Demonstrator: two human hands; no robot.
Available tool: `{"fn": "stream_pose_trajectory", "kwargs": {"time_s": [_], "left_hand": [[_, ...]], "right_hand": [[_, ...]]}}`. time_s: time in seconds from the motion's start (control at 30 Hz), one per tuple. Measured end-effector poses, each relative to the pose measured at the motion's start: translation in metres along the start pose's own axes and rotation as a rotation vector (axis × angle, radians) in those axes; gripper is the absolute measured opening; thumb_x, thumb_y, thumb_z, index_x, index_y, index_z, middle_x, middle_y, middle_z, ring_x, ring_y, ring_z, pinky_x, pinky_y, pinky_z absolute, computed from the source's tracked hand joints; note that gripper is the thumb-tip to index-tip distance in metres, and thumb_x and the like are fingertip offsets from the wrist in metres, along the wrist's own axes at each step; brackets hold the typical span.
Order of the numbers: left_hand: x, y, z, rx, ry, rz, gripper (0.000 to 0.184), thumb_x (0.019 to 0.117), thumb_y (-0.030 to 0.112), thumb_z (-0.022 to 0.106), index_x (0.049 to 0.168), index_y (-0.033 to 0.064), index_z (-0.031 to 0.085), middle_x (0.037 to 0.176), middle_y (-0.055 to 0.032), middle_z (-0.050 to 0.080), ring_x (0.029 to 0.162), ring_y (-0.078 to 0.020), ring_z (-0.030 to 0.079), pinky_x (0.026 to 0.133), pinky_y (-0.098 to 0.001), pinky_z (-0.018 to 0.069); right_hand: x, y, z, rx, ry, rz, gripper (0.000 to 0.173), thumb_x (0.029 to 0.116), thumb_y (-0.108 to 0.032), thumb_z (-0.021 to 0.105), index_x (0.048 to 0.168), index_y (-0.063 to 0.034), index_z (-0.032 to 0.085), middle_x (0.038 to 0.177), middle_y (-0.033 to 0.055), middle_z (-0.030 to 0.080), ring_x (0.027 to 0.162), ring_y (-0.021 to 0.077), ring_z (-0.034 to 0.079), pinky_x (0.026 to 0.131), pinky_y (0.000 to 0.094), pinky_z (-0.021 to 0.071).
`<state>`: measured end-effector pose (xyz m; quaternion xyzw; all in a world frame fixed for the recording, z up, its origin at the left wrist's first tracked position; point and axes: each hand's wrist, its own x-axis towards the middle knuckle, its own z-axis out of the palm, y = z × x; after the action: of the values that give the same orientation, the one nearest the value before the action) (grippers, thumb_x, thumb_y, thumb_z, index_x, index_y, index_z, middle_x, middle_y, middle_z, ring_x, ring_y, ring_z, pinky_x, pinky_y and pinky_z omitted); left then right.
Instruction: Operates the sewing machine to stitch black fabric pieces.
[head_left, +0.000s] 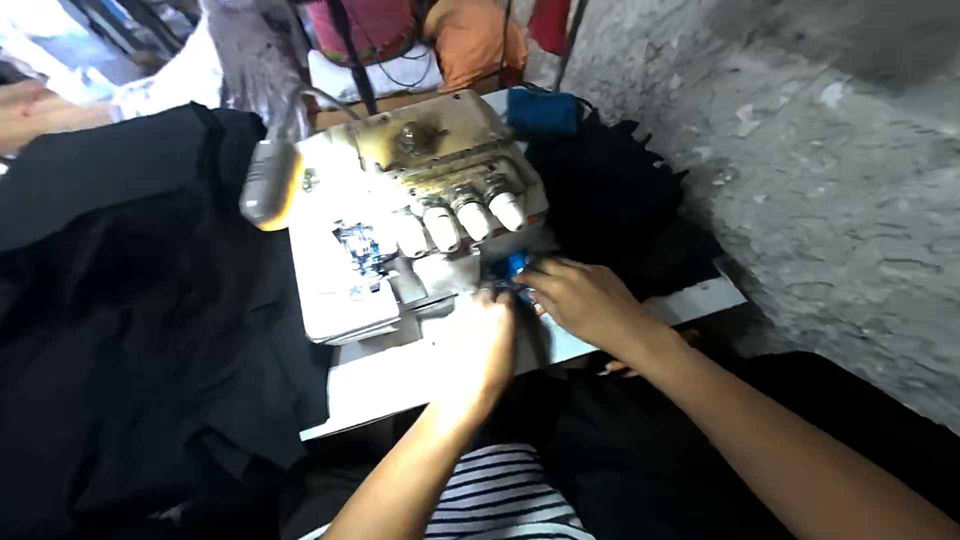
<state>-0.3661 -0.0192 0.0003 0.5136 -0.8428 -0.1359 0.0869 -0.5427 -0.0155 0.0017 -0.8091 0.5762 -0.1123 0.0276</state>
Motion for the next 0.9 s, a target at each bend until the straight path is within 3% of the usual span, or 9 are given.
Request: {"fn": "stream_pose_trajectory", "kwargs": {"time_s": [0.13, 0.23, 0.3, 0.37, 0.47, 0.53, 0.63, 0.8, 0.9], "left_hand": [[0.012, 0.008, 0.029, 0.067, 0.291, 0.141, 0.02, 0.0958, 0.021, 0.063, 0.108, 0.0176, 0.078, 0.106, -0.0045, 0.075, 0.096, -0.0241, 0.072, 0.084, -0.0461, 0.0563], [-0.013, 0.003, 0.013, -0.047, 0.318, 0.211, 0.027, 0.1029, 0.023, 0.054, 0.121, 0.0247, 0.075, 0.124, -0.0006, 0.073, 0.115, -0.0206, 0.068, 0.095, -0.0449, 0.0511], [-0.056, -0.014, -0.014, -0.329, 0.238, 0.316, 0.026, 0.0997, 0.01, 0.059, 0.119, 0.0156, 0.075, 0.12, -0.004, 0.072, 0.109, -0.0185, 0.068, 0.092, -0.0392, 0.0562], [-0.1, -0.056, -0.044, -0.566, 0.204, 0.309, 0.022, 0.0956, 0.004, 0.065, 0.113, 0.0086, 0.077, 0.104, -0.0033, 0.077, 0.091, -0.0118, 0.073, 0.081, -0.0335, 0.0621], [-0.139, -0.157, -0.1, -0.447, 0.531, -0.042, 0.017, 0.0976, 0.008, 0.064, 0.108, 0.0064, 0.077, 0.101, -0.0013, 0.078, 0.091, -0.007, 0.074, 0.083, -0.028, 0.0629], [-0.154, -0.225, -0.132, -0.298, 0.663, -0.261, 0.02, 0.1031, 0.014, 0.059, 0.116, 0.0046, 0.072, 0.103, -0.0054, 0.076, 0.091, -0.0129, 0.073, 0.081, -0.0348, 0.061], [-0.143, -0.282, -0.154, -0.176, 0.569, -0.276, 0.024, 0.1052, 0.015, 0.057, 0.122, 0.0042, 0.07, 0.113, -0.0139, 0.072, 0.103, -0.027, 0.07, 0.091, -0.0496, 0.0566], [-0.114, -0.33, -0.109, -0.162, 0.256, -0.212, 0.027, 0.0896, 0.03, 0.08, 0.11, 0.0136, 0.076, 0.127, -0.0135, 0.065, 0.123, -0.04, 0.057, 0.099, -0.0705, 0.043], [-0.127, -0.33, -0.116, -0.212, 0.323, -0.09, 0.013, 0.0915, 0.019, 0.078, 0.098, 0.0087, 0.074, 0.116, -0.0096, 0.07, 0.113, -0.0285, 0.064, 0.098, -0.0557, 0.0518]], "right_hand": [[0.003, 0.024, 0.003, -0.042, -0.011, -0.03, 0.01, 0.0936, -0.008, 0.073, 0.102, -0.0115, 0.077, 0.103, 0.0128, 0.073, 0.086, 0.0368, 0.073, 0.069, 0.0608, 0.0593], [0.003, 0.049, 0.003, -0.09, -0.097, 0.019, 0.008, 0.0959, -0.011, 0.071, 0.1, -0.0113, 0.078, 0.095, 0.0152, 0.074, 0.082, 0.0415, 0.072, 0.065, 0.0656, 0.0555], [0.002, 0.052, -0.002, -0.153, -0.144, 0.126, 0.007, 0.0963, -0.013, 0.071, 0.098, -0.0116, 0.077, 0.095, 0.0147, 0.073, 0.085, 0.0409, 0.071, 0.066, 0.0646, 0.0554], [-0.002, 0.047, -0.01, -0.137, -0.134, 0.216, 0.01, 0.0946, -0.013, 0.073, 0.103, -0.0098, 0.076, 0.103, 0.0171, 0.072, 0.093, 0.0441, 0.07, 0.07, 0.0679, 0.055], [-0.011, 0.016, -0.032, 0.085, -0.05, 0.178, 0.03, 0.0928, -0.017, 0.076, 0.121, -0.0079, 0.072, 0.116, 0.0217, 0.069, 0.098, 0.047, 0.068, 0.078, 0.0732, 0.0521], [-0.008, -0.034, -0.045, 0.233, 0.055, 0.016, 0.025, 0.0936, -0.03, 0.067, 0.109, -0.0114, 0.074, 0.097, 0.0103, 0.071, 0.08, 0.0274, 0.069, 0.069, 0.0526, 0.0574], [0.011, -0.128, -0.049, 0.67, 0.05, -0.212, 0.021, 0.0951, -0.038, 0.065, 0.094, -0.0192, 0.075, 0.078, -0.0111, 0.069, 0.068, -0.0049, 0.062, 0.062, 0.0158, 0.0544], [0.049, -0.231, -0.023, 0.981, -0.119, -0.203, 0.018, 0.1011, -0.031, 0.065, 0.102, -0.0146, 0.074, 0.085, -0.0082, 0.072, 0.074, -0.0006, 0.068, 0.069, 0.0173, 0.0588], [0.059, -0.258, -0.018, 0.946, -0.082, -0.099, 0.02, 0.1006, -0.032, 0.066, 0.105, -0.0141, 0.073, 0.09, -0.0071, 0.073, 0.079, -0.0007, 0.069, 0.073, 0.0181, 0.0594]]}}
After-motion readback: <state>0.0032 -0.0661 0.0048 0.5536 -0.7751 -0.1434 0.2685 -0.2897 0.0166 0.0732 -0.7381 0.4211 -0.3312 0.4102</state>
